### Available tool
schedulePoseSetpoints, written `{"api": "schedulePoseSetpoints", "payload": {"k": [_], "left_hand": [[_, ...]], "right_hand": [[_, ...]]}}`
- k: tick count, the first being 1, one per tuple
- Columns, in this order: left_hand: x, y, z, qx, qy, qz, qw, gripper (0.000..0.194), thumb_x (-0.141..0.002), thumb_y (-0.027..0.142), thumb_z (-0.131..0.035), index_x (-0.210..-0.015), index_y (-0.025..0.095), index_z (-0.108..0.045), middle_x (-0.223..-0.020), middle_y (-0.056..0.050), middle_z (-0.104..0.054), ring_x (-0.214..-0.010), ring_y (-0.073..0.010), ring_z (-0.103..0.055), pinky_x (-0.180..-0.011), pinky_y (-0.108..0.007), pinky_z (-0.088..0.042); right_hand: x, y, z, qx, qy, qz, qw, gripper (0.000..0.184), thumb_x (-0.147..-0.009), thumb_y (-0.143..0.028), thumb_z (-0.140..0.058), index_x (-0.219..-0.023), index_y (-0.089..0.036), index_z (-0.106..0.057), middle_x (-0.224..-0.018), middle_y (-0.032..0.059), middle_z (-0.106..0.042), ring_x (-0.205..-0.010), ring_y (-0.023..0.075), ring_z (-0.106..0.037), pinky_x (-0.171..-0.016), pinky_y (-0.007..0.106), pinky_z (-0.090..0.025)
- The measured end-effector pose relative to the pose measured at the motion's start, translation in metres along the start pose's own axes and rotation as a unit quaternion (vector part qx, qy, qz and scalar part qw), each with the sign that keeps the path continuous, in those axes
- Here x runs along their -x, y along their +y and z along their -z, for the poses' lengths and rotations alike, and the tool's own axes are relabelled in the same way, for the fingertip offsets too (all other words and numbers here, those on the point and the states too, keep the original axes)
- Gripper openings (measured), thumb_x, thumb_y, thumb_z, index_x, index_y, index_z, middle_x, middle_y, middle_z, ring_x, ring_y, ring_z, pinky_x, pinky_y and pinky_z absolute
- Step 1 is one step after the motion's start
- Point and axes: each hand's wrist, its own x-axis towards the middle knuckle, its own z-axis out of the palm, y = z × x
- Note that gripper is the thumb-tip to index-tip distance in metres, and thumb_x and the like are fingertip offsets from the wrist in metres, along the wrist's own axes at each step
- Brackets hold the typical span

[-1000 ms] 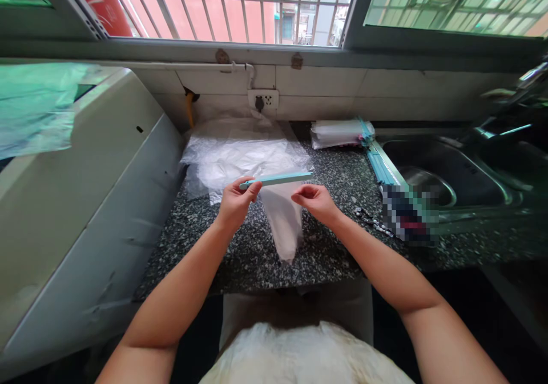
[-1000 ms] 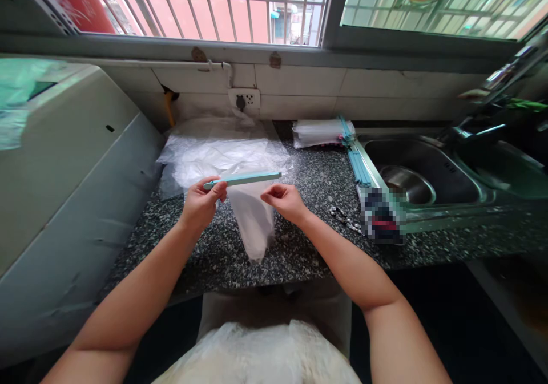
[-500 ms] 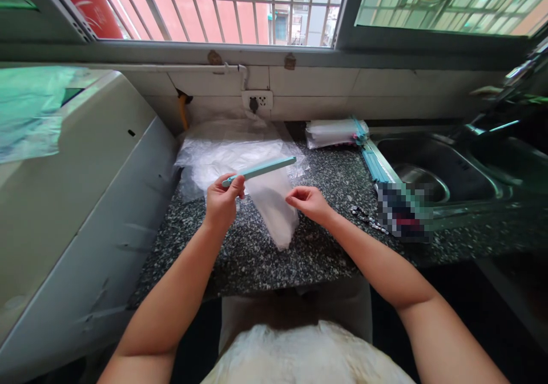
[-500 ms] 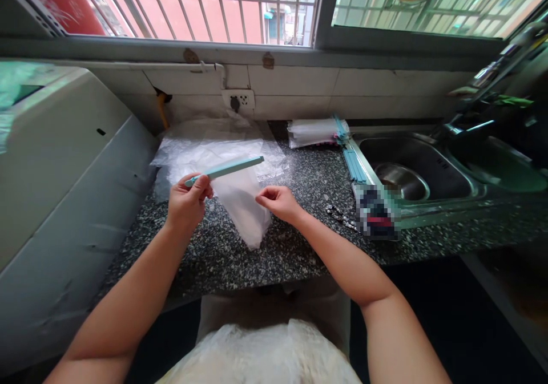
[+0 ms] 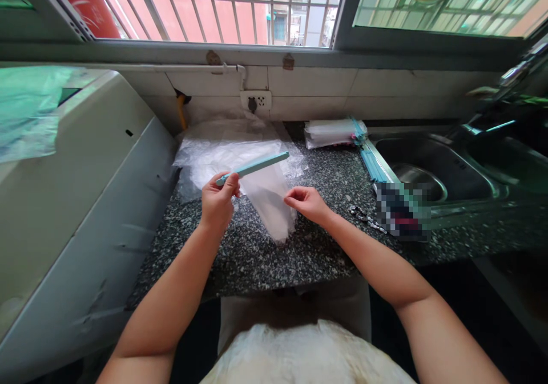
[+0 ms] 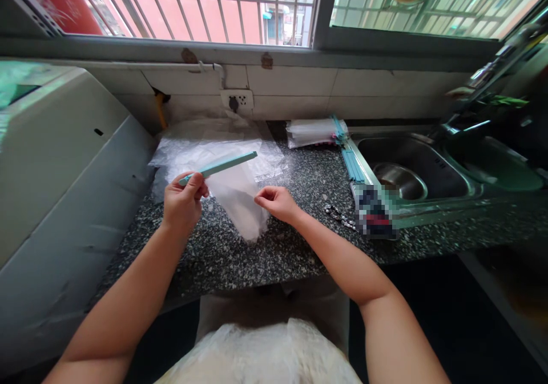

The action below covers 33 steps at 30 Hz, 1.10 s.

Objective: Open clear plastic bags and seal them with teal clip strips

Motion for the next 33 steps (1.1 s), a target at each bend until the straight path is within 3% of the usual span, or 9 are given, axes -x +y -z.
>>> {"api": "schedulePoseSetpoints", "payload": {"k": [8, 18, 25, 33], "left_hand": [[-0.005, 0.01, 0.001, 0.036, 0.071, -0.01, 0.997, 0.031, -0.058, 0.035, -0.081, -0.061, 0.017, -0.055, -0.049, 0.006, -0.054, -0.039, -0.004, -0.044, -0.038, -0.018, -0.035], [-0.007, 0.009, 0.004, 0.038, 0.066, -0.026, 0.997, 0.027, -0.066, 0.032, -0.077, -0.064, 0.018, -0.054, -0.049, 0.006, -0.051, -0.04, -0.0048, -0.044, -0.039, -0.019, -0.034], [-0.011, 0.016, 0.005, 0.058, 0.112, -0.039, 0.991, 0.032, -0.063, 0.033, -0.077, -0.061, 0.017, -0.05, -0.05, 0.006, -0.053, -0.039, -0.0035, -0.041, -0.038, -0.018, -0.031], [-0.01, 0.015, 0.003, 0.06, 0.11, -0.041, 0.991, 0.03, -0.064, 0.033, -0.077, -0.062, 0.017, -0.051, -0.049, 0.006, -0.053, -0.038, -0.0037, -0.041, -0.038, -0.018, -0.031]], "right_hand": [[0.0, 0.003, -0.002, 0.047, -0.018, -0.005, 0.999, 0.029, -0.064, -0.045, -0.067, -0.061, -0.017, -0.059, -0.053, -0.0041, -0.051, -0.051, 0.0076, -0.041, -0.053, 0.024, -0.033], [0.0, 0.004, -0.001, 0.055, -0.026, -0.007, 0.998, 0.025, -0.065, -0.042, -0.066, -0.061, -0.017, -0.06, -0.051, -0.0048, -0.048, -0.049, 0.0073, -0.038, -0.051, 0.023, -0.03], [0.001, 0.005, -0.001, 0.087, -0.035, 0.007, 0.996, 0.016, -0.068, -0.03, -0.061, -0.059, -0.017, -0.059, -0.05, -0.0052, -0.048, -0.05, 0.0069, -0.039, -0.051, 0.022, -0.031], [0.001, 0.008, -0.001, 0.135, -0.029, 0.023, 0.99, 0.013, -0.069, -0.025, -0.062, -0.06, -0.016, -0.061, -0.053, -0.0041, -0.052, -0.052, 0.0075, -0.043, -0.053, 0.022, -0.034]]}}
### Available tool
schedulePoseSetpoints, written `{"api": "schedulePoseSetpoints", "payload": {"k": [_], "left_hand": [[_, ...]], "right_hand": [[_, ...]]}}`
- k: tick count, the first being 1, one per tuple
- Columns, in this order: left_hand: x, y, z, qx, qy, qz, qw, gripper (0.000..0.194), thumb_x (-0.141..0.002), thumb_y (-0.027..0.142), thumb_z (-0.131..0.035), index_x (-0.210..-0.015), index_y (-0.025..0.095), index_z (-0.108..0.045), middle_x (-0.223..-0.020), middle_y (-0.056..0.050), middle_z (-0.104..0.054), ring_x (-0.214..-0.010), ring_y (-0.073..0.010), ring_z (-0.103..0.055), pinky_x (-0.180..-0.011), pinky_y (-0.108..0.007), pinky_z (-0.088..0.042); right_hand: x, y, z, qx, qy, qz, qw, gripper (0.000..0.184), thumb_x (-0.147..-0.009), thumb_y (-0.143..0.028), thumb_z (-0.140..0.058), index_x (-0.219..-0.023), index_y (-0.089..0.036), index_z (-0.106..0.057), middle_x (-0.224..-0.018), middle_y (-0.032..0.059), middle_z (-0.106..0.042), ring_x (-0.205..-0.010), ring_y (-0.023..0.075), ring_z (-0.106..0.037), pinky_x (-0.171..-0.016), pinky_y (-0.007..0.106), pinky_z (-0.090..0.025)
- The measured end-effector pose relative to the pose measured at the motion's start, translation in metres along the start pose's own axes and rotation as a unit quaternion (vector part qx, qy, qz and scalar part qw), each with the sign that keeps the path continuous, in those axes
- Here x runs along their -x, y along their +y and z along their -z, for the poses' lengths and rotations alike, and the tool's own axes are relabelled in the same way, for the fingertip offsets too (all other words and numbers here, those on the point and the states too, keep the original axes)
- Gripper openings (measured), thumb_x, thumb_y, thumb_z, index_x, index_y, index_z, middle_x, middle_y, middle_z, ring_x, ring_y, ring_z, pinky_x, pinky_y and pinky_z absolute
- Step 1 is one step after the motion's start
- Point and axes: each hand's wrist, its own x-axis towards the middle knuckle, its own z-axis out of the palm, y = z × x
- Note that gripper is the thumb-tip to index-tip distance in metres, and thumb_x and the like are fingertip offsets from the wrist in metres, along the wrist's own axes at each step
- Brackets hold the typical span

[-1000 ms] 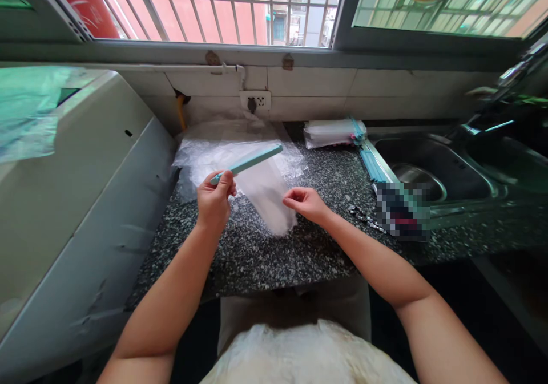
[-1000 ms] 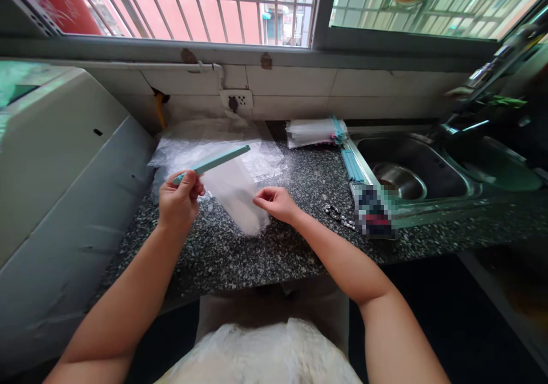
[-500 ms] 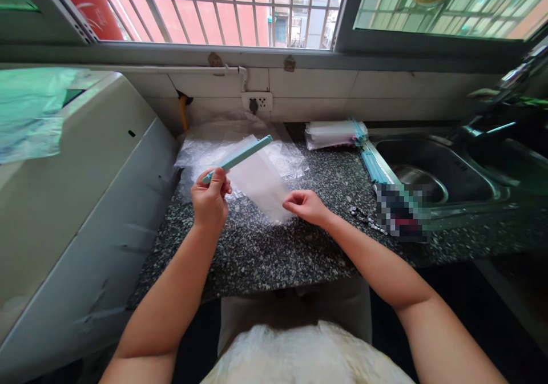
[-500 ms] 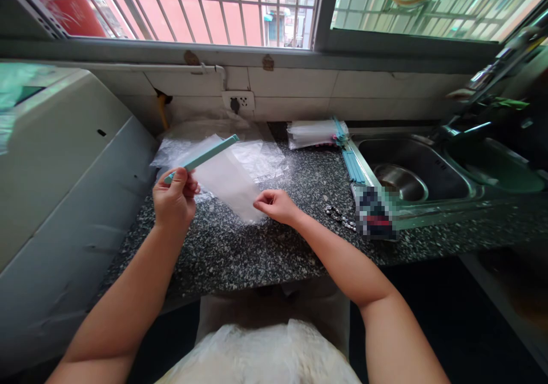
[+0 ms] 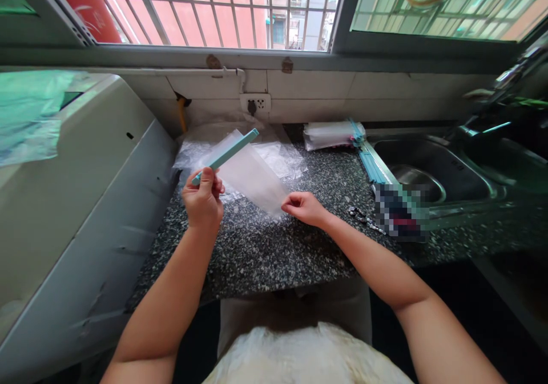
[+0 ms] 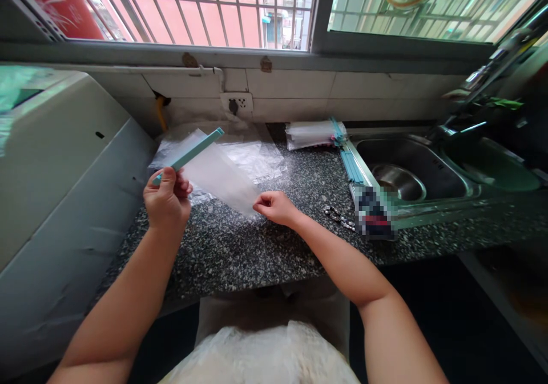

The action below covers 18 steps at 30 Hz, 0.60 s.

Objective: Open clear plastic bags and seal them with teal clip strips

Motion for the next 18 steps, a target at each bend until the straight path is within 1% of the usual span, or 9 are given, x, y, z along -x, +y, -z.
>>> {"api": "schedulePoseSetpoints", "payload": {"k": [3, 5, 7, 10, 13, 15, 18], "left_hand": [[0.001, -0.002, 0.001, -0.008, -0.011, -0.013, 1.0, 0.03, -0.064, 0.033, -0.077, -0.064, 0.017, -0.052, -0.047, 0.007, -0.051, -0.039, -0.004, -0.042, -0.038, -0.018, -0.031], [0.003, -0.004, 0.001, -0.017, -0.022, -0.013, 1.0, 0.03, -0.061, 0.034, -0.078, -0.063, 0.018, -0.053, -0.046, 0.007, -0.049, -0.039, -0.0042, -0.042, -0.038, -0.018, -0.032], [0.006, -0.006, 0.001, -0.031, -0.039, 0.0, 0.999, 0.032, -0.056, 0.036, -0.08, -0.061, 0.018, -0.053, -0.044, 0.007, -0.048, -0.038, -0.0044, -0.042, -0.038, -0.018, -0.032], [0.011, -0.009, 0.0, -0.054, -0.08, 0.035, 0.995, 0.034, -0.052, 0.038, -0.081, -0.059, 0.017, -0.055, -0.042, 0.007, -0.048, -0.038, -0.0047, -0.042, -0.038, -0.018, -0.033], [0.016, -0.015, 0.0, -0.076, -0.121, 0.066, 0.988, 0.032, -0.054, 0.039, -0.08, -0.061, 0.017, -0.059, -0.041, 0.006, -0.048, -0.038, -0.0051, -0.041, -0.039, -0.018, -0.033], [0.019, -0.019, 0.001, -0.089, -0.142, 0.076, 0.983, 0.03, -0.056, 0.039, -0.079, -0.061, 0.016, -0.06, -0.04, 0.006, -0.048, -0.038, -0.0053, -0.041, -0.04, -0.019, -0.032], [0.023, -0.025, 0.002, -0.102, -0.164, 0.092, 0.977, 0.029, -0.056, 0.04, -0.078, -0.063, 0.016, -0.063, -0.04, 0.006, -0.048, -0.038, -0.0052, -0.04, -0.04, -0.019, -0.031]], "right_hand": [[0.0, 0.0, 0.001, 0.008, 0.006, 0.009, 1.0, 0.014, -0.071, -0.028, -0.062, -0.063, -0.016, -0.062, -0.056, -0.0027, -0.055, -0.053, 0.0084, -0.045, -0.054, 0.023, -0.036], [-0.001, -0.001, 0.003, 0.012, 0.025, 0.018, 0.999, 0.015, -0.072, -0.032, -0.063, -0.068, -0.017, -0.062, -0.062, -0.0008, -0.058, -0.056, 0.0097, -0.048, -0.056, 0.024, -0.039], [-0.001, -0.003, 0.006, 0.016, 0.06, 0.029, 0.998, 0.018, -0.072, -0.035, -0.063, -0.074, -0.018, -0.063, -0.069, 0.0012, -0.062, -0.061, 0.0112, -0.05, -0.061, 0.026, -0.042], [-0.001, -0.007, 0.012, 0.022, 0.132, 0.053, 0.99, 0.023, -0.073, -0.04, -0.064, -0.083, -0.019, -0.062, -0.076, 0.0033, -0.063, -0.066, 0.0134, -0.053, -0.067, 0.03, -0.046], [0.002, -0.01, 0.017, 0.03, 0.206, 0.082, 0.975, 0.027, -0.077, -0.042, -0.061, -0.094, -0.02, -0.06, -0.083, 0.0046, -0.064, -0.07, 0.0149, -0.055, -0.071, 0.032, -0.047], [0.004, -0.012, 0.02, 0.056, 0.248, 0.111, 0.961, 0.029, -0.08, -0.041, -0.059, -0.101, -0.021, -0.058, -0.088, 0.0052, -0.064, -0.073, 0.0157, -0.055, -0.073, 0.034, -0.048], [0.006, -0.014, 0.023, 0.137, 0.277, 0.178, 0.934, 0.029, -0.082, -0.037, -0.058, -0.107, -0.022, -0.057, -0.096, 0.0071, -0.062, -0.079, 0.0183, -0.056, -0.077, 0.036, -0.048]]}}
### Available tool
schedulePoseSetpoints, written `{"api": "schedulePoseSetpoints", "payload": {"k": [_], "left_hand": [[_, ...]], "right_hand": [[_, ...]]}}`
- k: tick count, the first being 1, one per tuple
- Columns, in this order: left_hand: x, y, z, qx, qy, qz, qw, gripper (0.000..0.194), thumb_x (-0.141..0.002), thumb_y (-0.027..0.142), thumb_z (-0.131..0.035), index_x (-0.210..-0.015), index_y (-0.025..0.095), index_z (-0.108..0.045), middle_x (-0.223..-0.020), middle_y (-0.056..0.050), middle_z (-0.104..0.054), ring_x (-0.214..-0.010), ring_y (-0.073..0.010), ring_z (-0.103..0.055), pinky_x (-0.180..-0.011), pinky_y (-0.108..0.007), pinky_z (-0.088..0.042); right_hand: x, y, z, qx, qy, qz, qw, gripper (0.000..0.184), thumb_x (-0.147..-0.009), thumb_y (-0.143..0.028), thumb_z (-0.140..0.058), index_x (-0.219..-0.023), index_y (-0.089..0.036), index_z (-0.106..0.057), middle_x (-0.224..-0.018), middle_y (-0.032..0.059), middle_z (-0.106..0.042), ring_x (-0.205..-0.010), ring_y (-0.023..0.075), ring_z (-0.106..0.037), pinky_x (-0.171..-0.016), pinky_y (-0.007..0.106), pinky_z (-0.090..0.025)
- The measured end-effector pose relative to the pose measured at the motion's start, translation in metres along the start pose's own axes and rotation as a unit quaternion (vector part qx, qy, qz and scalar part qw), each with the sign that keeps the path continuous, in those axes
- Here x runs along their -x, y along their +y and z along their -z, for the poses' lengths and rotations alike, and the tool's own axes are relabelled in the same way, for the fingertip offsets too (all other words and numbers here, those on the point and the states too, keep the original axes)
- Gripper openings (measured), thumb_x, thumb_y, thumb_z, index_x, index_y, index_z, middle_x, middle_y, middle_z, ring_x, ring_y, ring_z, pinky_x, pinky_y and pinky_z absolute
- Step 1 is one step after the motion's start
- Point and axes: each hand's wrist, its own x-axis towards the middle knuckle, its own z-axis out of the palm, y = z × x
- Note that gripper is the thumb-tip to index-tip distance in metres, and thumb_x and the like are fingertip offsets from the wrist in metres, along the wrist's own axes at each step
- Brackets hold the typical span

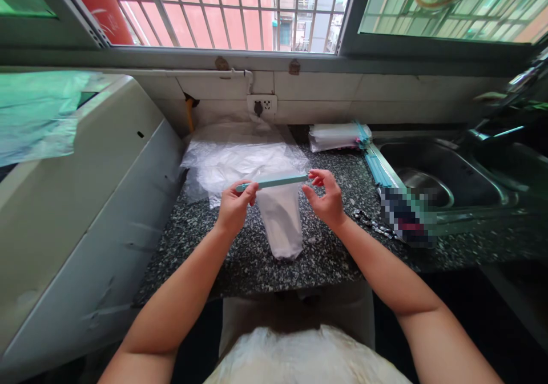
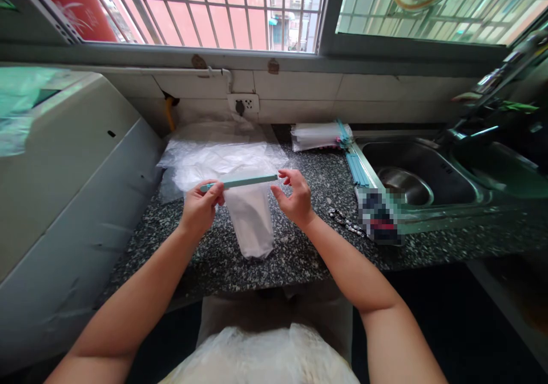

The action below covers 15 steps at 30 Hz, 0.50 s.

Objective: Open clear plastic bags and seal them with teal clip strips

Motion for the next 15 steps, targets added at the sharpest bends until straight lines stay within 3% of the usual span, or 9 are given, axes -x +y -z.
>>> {"api": "schedulePoseSetpoints", "payload": {"k": [3, 6, 12, 15], "left_hand": [[0.0017, -0.0027, -0.0014, -0.008, -0.013, 0.016, 1.0, 0.032, -0.054, 0.042, -0.079, -0.063, 0.015, -0.063, -0.04, 0.006, -0.047, -0.038, -0.0052, -0.039, -0.041, -0.019, -0.03], [0.0029, -0.0026, -0.0027, -0.018, -0.02, 0.022, 0.999, 0.033, -0.054, 0.043, -0.079, -0.063, 0.015, -0.063, -0.04, 0.006, -0.047, -0.039, -0.0058, -0.039, -0.042, -0.02, -0.03], [0.0032, -0.0028, -0.0024, -0.022, -0.032, 0.02, 0.999, 0.033, -0.055, 0.044, -0.078, -0.062, 0.015, -0.062, -0.04, 0.006, -0.045, -0.04, -0.0057, -0.038, -0.044, -0.02, -0.03], [0.0036, -0.0055, -0.0029, -0.043, -0.063, 0.033, 0.997, 0.036, -0.057, 0.048, -0.075, -0.059, 0.015, -0.062, -0.045, 0.004, -0.049, -0.045, -0.0073, -0.041, -0.047, -0.021, -0.033]], "right_hand": [[-0.0011, 0.0005, 0.0019, 0.073, 0.001, 0.1, 0.992, 0.022, -0.083, -0.031, -0.058, -0.103, -0.023, -0.061, -0.099, 0.0082, -0.062, -0.091, 0.0214, -0.057, -0.084, 0.039, -0.048], [-0.0023, 0.0028, 0.0021, 0.134, 0.004, 0.166, 0.977, 0.015, -0.084, -0.024, -0.057, -0.097, -0.024, -0.064, -0.095, 0.0061, -0.064, -0.088, 0.0201, -0.057, -0.082, 0.038, -0.049], [-0.0041, 0.0052, 0.0022, 0.174, 0.028, 0.237, 0.955, 0.01, -0.083, -0.021, -0.06, -0.091, -0.022, -0.066, -0.085, 0.0041, -0.067, -0.08, 0.0171, -0.056, -0.074, 0.031, -0.049], [-0.0051, 0.0052, 0.0031, 0.188, 0.04, 0.244, 0.95, 0.008, -0.083, -0.022, -0.06, -0.088, -0.021, -0.067, -0.082, 0.0041, -0.067, -0.078, 0.0166, -0.056, -0.073, 0.03, -0.049]]}}
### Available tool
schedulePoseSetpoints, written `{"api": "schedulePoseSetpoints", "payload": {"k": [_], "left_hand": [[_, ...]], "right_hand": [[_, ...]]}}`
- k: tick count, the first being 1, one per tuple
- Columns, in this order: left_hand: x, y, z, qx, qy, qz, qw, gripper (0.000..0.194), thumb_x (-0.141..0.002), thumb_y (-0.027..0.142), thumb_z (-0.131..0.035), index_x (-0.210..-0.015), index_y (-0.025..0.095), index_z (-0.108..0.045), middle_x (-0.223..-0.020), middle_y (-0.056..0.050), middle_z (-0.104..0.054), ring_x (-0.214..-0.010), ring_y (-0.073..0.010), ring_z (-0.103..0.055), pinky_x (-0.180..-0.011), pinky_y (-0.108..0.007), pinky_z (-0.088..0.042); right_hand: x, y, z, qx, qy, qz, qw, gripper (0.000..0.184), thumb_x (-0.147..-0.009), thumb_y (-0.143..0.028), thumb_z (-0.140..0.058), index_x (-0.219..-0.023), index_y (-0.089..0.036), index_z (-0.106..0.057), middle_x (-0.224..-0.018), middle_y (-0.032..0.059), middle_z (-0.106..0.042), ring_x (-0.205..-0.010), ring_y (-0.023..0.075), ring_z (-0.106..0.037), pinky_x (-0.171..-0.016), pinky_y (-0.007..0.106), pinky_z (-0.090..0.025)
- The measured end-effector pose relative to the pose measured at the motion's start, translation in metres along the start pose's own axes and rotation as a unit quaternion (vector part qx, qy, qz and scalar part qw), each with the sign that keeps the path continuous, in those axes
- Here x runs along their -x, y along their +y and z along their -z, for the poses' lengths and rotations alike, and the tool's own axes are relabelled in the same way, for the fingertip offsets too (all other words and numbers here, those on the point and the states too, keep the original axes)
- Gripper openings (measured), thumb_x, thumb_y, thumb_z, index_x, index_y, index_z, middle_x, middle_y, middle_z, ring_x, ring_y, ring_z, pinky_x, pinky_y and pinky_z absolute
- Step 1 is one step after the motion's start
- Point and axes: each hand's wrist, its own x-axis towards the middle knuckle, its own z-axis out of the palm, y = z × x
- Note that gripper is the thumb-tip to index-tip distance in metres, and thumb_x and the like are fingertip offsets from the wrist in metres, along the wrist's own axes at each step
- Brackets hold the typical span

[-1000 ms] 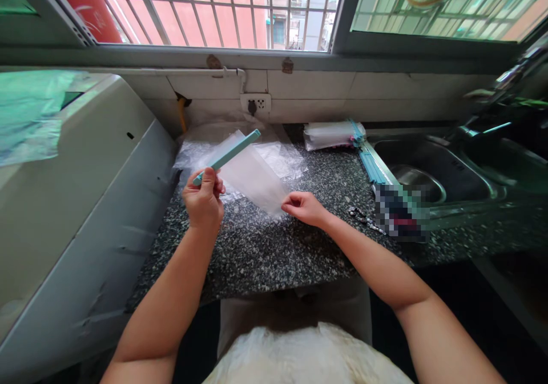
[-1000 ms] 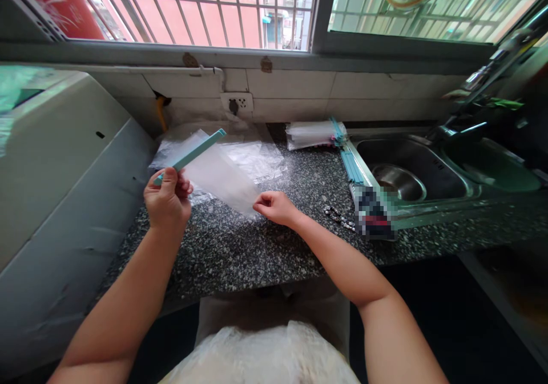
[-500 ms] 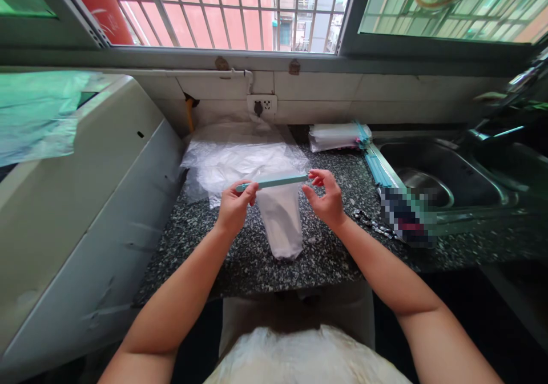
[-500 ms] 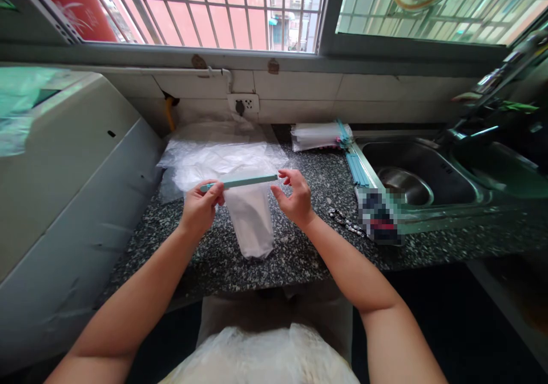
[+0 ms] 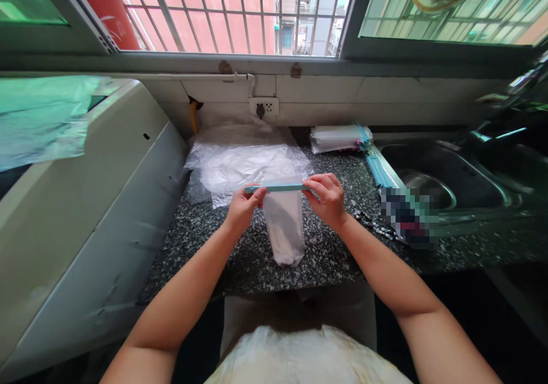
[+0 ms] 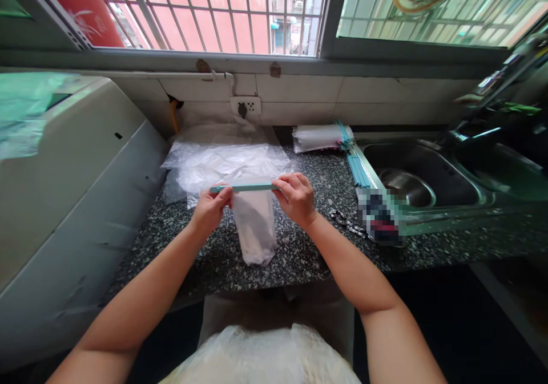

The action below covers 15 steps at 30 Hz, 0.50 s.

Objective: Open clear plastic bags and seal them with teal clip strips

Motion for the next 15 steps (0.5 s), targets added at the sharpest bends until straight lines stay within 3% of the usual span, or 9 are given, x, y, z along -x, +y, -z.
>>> {"api": "schedulePoseSetpoints", "payload": {"k": [4, 8, 11, 15], "left_hand": [[0.003, -0.005, -0.006, -0.051, -0.063, 0.053, 0.995, 0.038, -0.052, 0.048, -0.078, -0.066, 0.014, -0.069, -0.062, -0.001, -0.064, -0.059, -0.0118, -0.053, -0.058, -0.024, -0.041], [0.007, -0.011, -0.014, -0.058, -0.118, 0.111, 0.985, 0.036, -0.046, 0.044, -0.082, -0.061, 0.014, -0.069, -0.06, -0.001, -0.066, -0.06, -0.0124, -0.055, -0.062, -0.025, -0.043], [0.009, -0.015, -0.017, -0.044, -0.13, 0.135, 0.981, 0.035, -0.043, 0.042, -0.083, -0.059, 0.015, -0.069, -0.057, -0.001, -0.066, -0.057, -0.0116, -0.055, -0.059, -0.024, -0.043], [0.009, -0.015, -0.017, -0.045, -0.128, 0.169, 0.976, 0.037, -0.045, 0.044, -0.081, -0.059, 0.014, -0.067, -0.05, 0.001, -0.061, -0.047, -0.0081, -0.048, -0.048, -0.021, -0.035]], "right_hand": [[0.0, 0.003, 0.001, 0.01, -0.013, -0.037, 0.999, 0.01, -0.084, -0.026, -0.059, -0.086, -0.022, -0.068, -0.082, 0.0037, -0.067, -0.078, 0.0168, -0.056, -0.074, 0.031, -0.049], [0.0, 0.007, 0.001, 0.009, -0.005, -0.083, 0.997, 0.013, -0.084, -0.027, -0.059, -0.085, -0.021, -0.069, -0.084, 0.0055, -0.065, -0.081, 0.0178, -0.056, -0.077, 0.032, -0.047], [-0.003, 0.009, 0.003, 0.029, -0.006, -0.13, 0.991, 0.014, -0.083, -0.028, -0.059, -0.086, -0.021, -0.07, -0.086, 0.0059, -0.063, -0.082, 0.0184, -0.056, -0.078, 0.032, -0.046], [-0.016, 0.012, 0.008, 0.081, -0.069, -0.202, 0.974, 0.015, -0.082, -0.029, -0.059, -0.087, -0.021, -0.071, -0.086, 0.0059, -0.065, -0.084, 0.02, -0.056, -0.078, 0.033, -0.043]]}}
